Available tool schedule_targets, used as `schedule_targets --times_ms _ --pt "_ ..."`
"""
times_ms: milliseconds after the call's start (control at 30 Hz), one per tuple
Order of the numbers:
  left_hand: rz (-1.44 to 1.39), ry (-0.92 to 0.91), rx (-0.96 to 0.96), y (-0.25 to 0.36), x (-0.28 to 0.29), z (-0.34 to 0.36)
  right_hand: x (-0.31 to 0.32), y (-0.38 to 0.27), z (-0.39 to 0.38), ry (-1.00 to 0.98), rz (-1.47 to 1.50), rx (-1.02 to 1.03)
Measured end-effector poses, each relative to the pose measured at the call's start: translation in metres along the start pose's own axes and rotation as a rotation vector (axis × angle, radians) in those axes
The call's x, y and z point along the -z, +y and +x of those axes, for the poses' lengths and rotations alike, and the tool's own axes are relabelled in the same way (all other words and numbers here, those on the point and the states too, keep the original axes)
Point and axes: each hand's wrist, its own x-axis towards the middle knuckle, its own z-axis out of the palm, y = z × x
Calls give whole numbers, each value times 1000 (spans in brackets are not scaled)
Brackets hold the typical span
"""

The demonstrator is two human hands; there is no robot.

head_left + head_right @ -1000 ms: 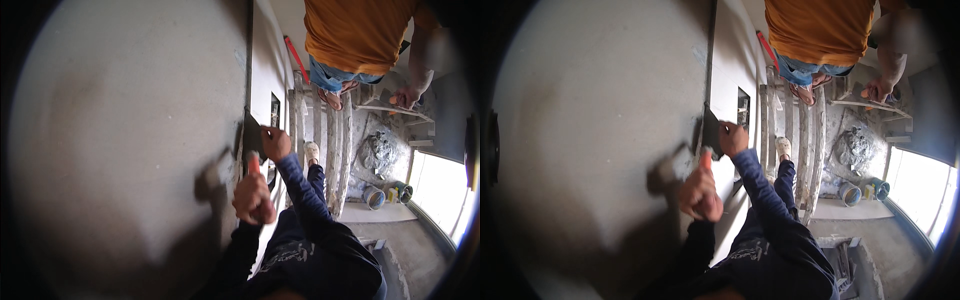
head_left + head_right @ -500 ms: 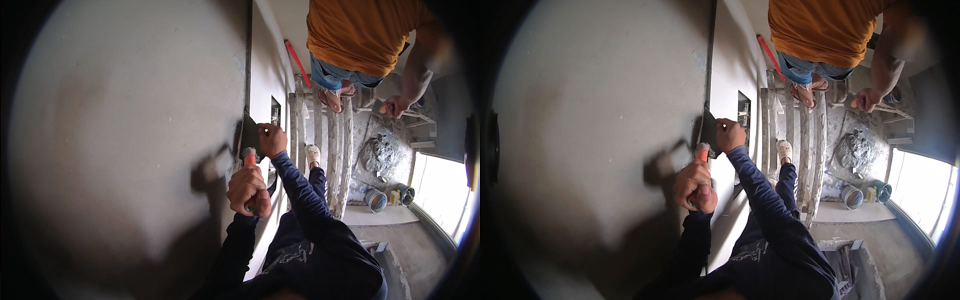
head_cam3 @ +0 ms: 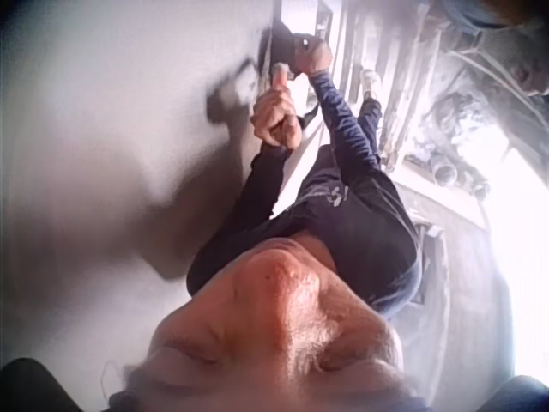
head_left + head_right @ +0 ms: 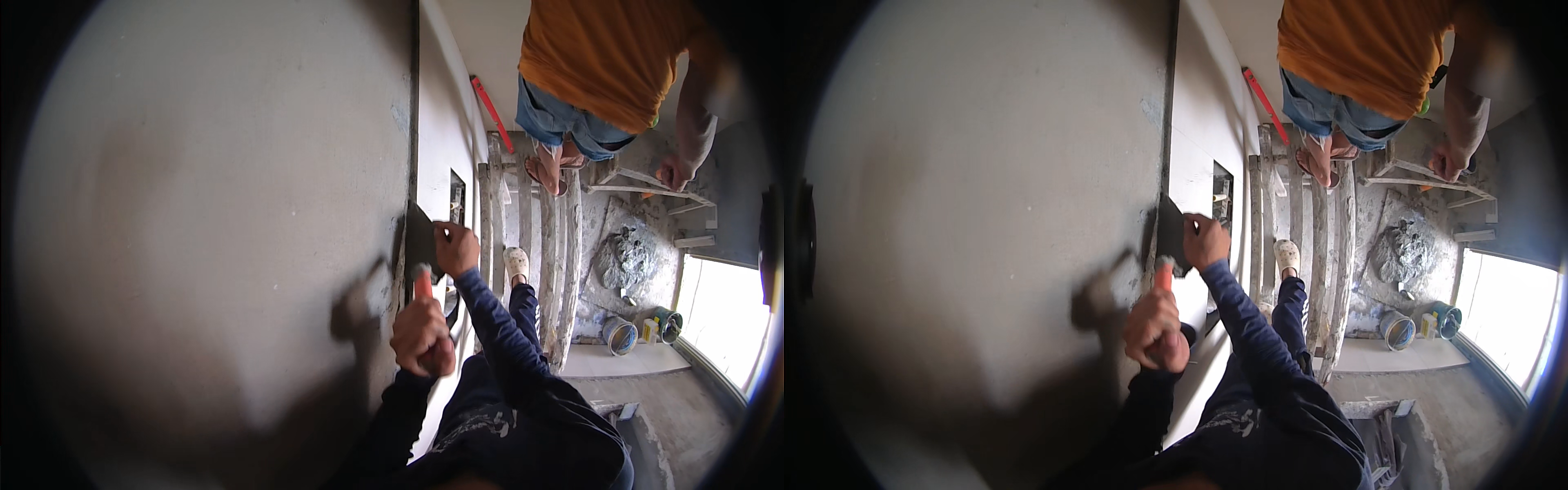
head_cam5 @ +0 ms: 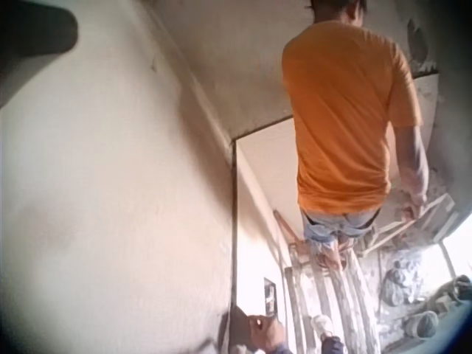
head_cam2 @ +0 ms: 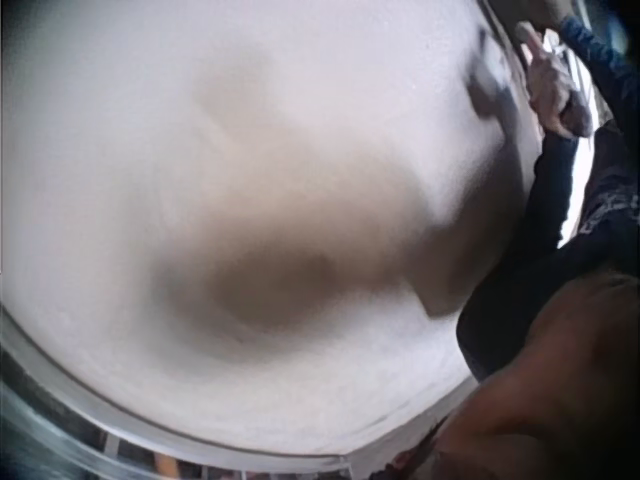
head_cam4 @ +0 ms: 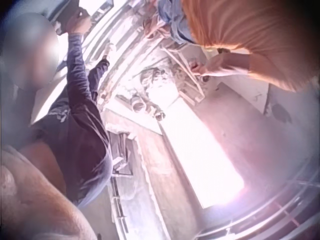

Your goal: The person applies plaster to a wall using a trowel, smoothing the surface in a construction setting. A coworker is also seen working on the wall nearby.

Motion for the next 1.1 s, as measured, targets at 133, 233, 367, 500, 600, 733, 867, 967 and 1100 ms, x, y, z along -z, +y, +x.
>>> schedule_targets --times_ms 133,233,367,500,600,733,867,967,1100 --pt "-23 21 23 -12 -9 19 3 -5 24 50 -34 -34" --pt "-48 -42 4 11 -2 2 8 1 -6 17 25 -7" --pt "-12 -28 -84 -17 -18 32 10 -7 31 47 35 -1" --pt "-55 129 78 -1 -12 38 45 -15 34 -278 19 82" --pt "-146 227 130 39 1 34 90 -10 58 -780 -24 147" --pt "-73 160 290 57 0 7 88 -18 142 -423 -534 659" --pt "-99 137 455 47 -6 -26 46 -60 200 -274 -1094 935" --pt "-61 170 426 36 -9 -38 27 -51 200 -360 -1357 1020" --pt "144 135 596 36 -2 -66 19 -8 99 -647 -1226 1249"
